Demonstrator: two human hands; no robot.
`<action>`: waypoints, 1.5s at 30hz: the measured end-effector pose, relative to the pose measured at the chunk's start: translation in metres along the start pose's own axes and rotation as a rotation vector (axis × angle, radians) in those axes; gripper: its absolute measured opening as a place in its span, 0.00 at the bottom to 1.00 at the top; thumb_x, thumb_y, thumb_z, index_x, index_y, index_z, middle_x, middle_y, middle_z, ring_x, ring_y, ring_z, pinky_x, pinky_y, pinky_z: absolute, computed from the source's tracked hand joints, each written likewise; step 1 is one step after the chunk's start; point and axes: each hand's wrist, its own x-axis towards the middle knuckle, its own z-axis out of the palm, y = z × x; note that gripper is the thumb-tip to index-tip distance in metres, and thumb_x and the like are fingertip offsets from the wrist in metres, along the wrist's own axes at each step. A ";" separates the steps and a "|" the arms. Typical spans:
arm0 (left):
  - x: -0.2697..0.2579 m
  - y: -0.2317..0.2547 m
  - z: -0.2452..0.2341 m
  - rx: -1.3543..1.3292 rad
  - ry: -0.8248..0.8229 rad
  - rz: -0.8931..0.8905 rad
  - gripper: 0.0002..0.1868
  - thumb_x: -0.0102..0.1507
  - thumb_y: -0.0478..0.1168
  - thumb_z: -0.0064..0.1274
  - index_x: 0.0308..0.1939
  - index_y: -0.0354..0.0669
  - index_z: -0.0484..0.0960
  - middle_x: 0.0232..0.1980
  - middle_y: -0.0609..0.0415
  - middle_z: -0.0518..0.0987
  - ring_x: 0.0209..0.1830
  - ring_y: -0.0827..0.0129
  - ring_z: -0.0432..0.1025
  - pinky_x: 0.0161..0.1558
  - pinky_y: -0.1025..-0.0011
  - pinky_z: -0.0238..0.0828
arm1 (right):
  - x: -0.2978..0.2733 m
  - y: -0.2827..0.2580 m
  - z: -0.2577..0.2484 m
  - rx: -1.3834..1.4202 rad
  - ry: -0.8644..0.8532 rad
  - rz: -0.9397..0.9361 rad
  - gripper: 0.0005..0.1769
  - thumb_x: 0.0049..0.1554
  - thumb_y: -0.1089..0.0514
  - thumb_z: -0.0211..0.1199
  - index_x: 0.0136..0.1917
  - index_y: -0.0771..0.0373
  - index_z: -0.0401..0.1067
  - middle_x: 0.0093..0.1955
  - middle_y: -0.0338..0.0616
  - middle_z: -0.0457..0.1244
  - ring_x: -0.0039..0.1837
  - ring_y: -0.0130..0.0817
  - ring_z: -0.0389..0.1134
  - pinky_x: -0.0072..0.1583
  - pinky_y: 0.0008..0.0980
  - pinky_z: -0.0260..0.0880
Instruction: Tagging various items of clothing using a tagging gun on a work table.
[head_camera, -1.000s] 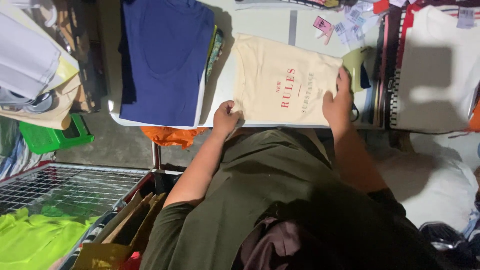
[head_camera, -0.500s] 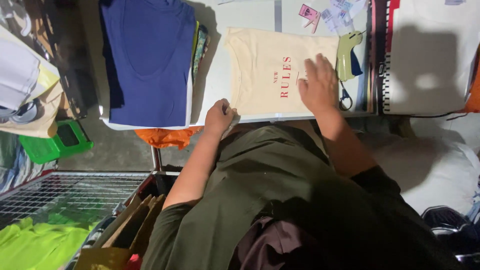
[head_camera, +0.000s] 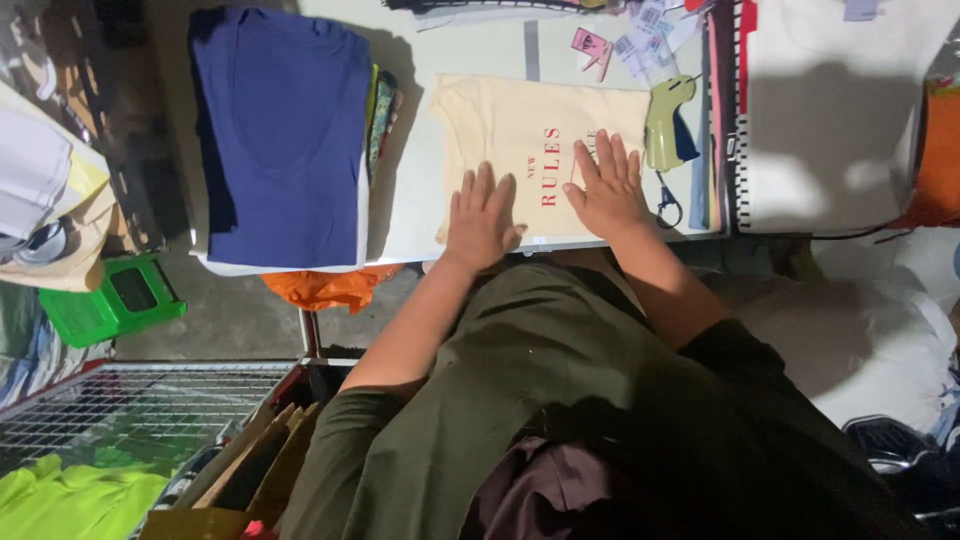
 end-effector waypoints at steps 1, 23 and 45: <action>0.002 0.000 0.005 0.000 -0.001 0.005 0.45 0.57 0.48 0.65 0.74 0.44 0.61 0.78 0.32 0.55 0.77 0.36 0.50 0.72 0.46 0.51 | 0.001 0.002 -0.003 0.001 0.003 0.004 0.41 0.64 0.39 0.51 0.84 0.53 0.45 0.86 0.56 0.32 0.86 0.52 0.27 0.79 0.56 0.23; 0.008 0.032 0.020 0.130 -0.279 -0.347 0.52 0.53 0.66 0.62 0.76 0.52 0.61 0.83 0.38 0.41 0.83 0.40 0.35 0.74 0.34 0.32 | 0.167 0.117 -0.063 0.160 0.455 -0.103 0.22 0.57 0.64 0.66 0.65 0.67 0.71 0.65 0.54 0.63 0.68 0.56 0.61 0.66 0.47 0.64; 0.013 0.034 0.030 0.070 -0.362 -0.439 0.59 0.54 0.66 0.63 0.79 0.45 0.50 0.83 0.37 0.29 0.83 0.39 0.25 0.75 0.35 0.26 | 0.191 0.126 -0.079 0.386 0.457 -0.061 0.04 0.61 0.65 0.68 0.48 0.63 0.74 0.47 0.54 0.70 0.52 0.56 0.71 0.52 0.48 0.70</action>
